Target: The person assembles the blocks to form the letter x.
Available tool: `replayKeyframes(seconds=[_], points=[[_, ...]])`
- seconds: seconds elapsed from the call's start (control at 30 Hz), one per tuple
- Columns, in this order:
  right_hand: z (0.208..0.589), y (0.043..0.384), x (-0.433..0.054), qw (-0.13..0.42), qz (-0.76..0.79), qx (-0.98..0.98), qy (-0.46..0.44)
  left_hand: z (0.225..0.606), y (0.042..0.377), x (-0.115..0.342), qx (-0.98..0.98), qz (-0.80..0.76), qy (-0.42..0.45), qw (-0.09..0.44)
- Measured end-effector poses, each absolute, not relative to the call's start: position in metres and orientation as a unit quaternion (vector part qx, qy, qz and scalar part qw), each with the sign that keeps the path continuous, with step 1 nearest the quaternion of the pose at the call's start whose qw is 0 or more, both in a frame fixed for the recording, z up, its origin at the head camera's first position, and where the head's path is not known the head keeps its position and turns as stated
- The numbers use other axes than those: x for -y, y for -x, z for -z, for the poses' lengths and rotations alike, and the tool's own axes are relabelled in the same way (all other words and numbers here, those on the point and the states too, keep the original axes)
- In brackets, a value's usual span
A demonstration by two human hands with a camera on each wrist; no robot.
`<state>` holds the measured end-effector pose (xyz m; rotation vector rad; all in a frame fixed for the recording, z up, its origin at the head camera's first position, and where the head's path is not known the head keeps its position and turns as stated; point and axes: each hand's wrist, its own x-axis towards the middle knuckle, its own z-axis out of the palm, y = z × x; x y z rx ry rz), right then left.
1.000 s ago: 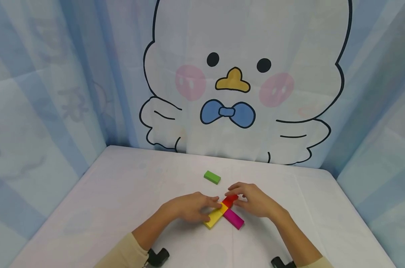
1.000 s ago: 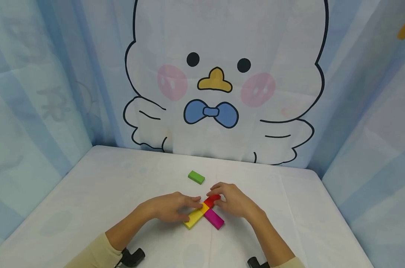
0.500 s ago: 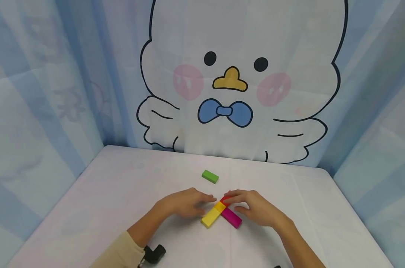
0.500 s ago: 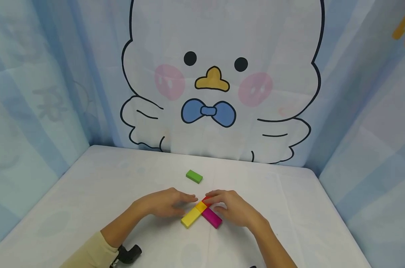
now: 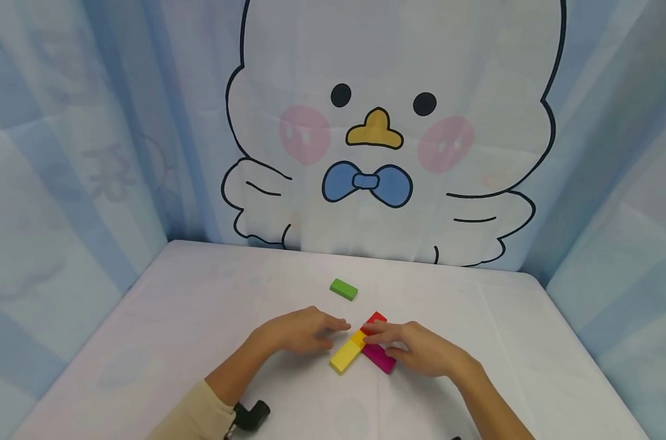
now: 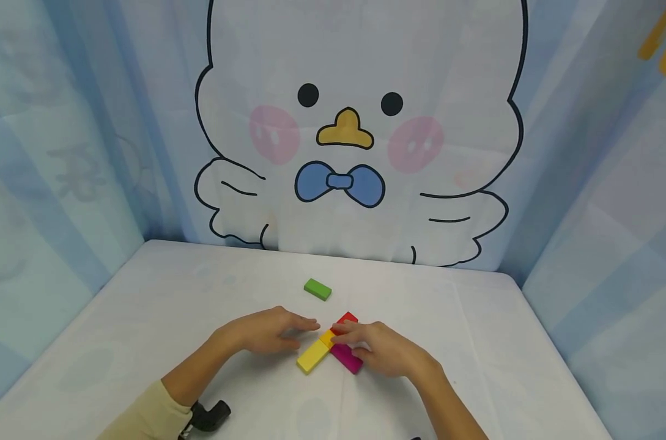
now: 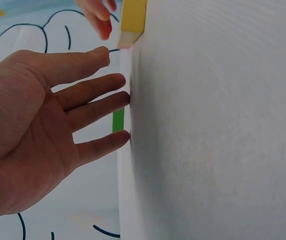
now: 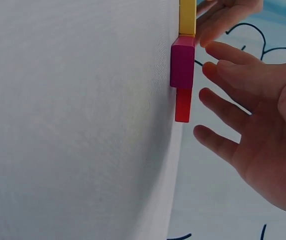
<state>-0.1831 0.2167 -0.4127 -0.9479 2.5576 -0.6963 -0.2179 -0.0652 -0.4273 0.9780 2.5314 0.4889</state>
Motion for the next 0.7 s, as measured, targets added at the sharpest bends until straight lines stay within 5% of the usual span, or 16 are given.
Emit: replayKeyframes(seconds=[0.7], points=[[0.4171, 0.181, -0.2172, 0.186, 0.225, -0.901, 0.321, 0.4278, 0.2168, 0.0666, -0.899, -0.183, -0.35, 0.189]])
